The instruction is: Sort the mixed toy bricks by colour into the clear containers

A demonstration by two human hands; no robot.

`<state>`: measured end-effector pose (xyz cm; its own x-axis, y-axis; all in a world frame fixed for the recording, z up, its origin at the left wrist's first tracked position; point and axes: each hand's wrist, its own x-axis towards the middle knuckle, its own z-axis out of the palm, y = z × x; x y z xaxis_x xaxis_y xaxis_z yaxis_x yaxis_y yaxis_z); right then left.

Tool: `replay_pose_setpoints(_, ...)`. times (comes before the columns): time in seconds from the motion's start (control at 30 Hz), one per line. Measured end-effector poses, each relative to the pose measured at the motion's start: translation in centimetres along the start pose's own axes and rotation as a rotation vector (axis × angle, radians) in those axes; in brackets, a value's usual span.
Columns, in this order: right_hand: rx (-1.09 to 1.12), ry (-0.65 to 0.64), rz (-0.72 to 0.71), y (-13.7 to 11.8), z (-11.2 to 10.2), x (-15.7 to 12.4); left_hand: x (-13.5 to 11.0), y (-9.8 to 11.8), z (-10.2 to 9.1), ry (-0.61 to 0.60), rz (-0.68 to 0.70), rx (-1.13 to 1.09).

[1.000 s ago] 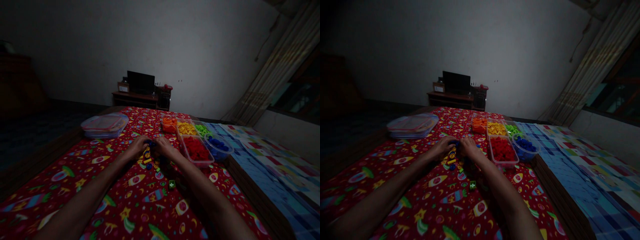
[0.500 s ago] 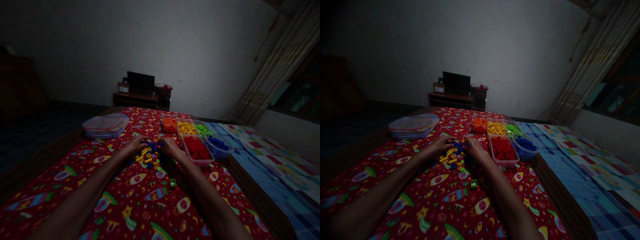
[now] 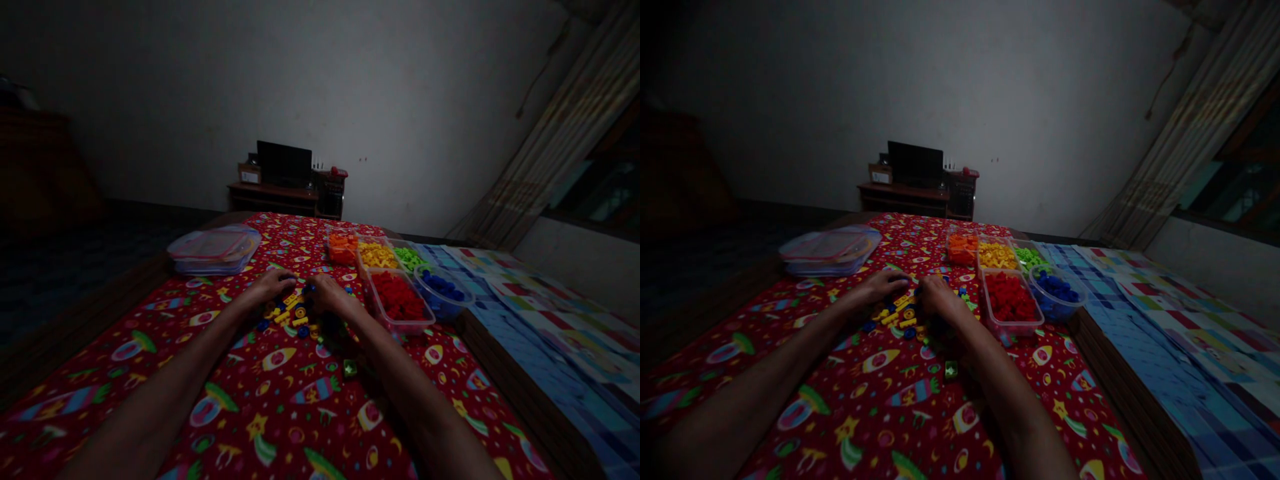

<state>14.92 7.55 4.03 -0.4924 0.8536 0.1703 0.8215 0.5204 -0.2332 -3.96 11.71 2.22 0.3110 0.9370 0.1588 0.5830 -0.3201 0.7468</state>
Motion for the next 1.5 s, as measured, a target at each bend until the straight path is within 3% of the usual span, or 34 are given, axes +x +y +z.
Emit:
replay_pose_setpoints(0.17, 0.134, 0.049, 0.104, 0.6, -1.5, -0.4, -0.8, 1.2, 0.2, 0.008, -0.060, -0.246)
replay_pose_setpoints(0.33, 0.283, 0.107, 0.138, 1.6, -2.3, 0.0, -1.2, 2.3, 0.5, -0.059, -0.071, -0.326)
replay_pose_setpoints(0.53, 0.839, 0.057, 0.285, 1.3, -2.4, 0.3, -1.3, 2.5, 0.6, -0.050, -0.122, -0.480)
replay_pose_setpoints(0.67, 0.966, 0.055, 0.223, 0.7, -1.5, 0.3, -1.5, 3.5, 1.0, -0.041, -0.142, -0.513)
replay_pose_setpoints(0.83, 0.677, 0.104, 0.101, 0.2, 0.0, 0.6, -1.3, 4.7, 1.4, -0.018, -0.178, -0.393)
replay_pose_setpoints(0.93, 0.537, 0.157, 0.099, 0.4, -0.7, 0.5, -1.1, 4.5, 1.4, -0.031, -0.169, -0.307)
replay_pose_setpoints(1.07, 0.456, 0.158, 0.181, 2.3, -4.1, -0.7, -0.8, 3.0, 1.2, 0.018, -0.141, -0.244)
replay_pose_setpoints(1.23, 0.227, 0.234, 0.353, 7.8, -10.7, -5.1, 0.0, 1.7, 1.6, 0.072, -0.149, -0.185)
replay_pose_setpoints(1.37, -0.081, 0.250, 0.579, 13.4, -14.8, -10.0, 0.2, 2.4, 2.3, 0.095, -0.132, -0.245)
replay_pose_setpoints(1.5, -0.217, 0.170, 0.656, 17.2, -16.4, -12.9, -0.5, 3.8, 2.3, 0.090, -0.026, -0.132)
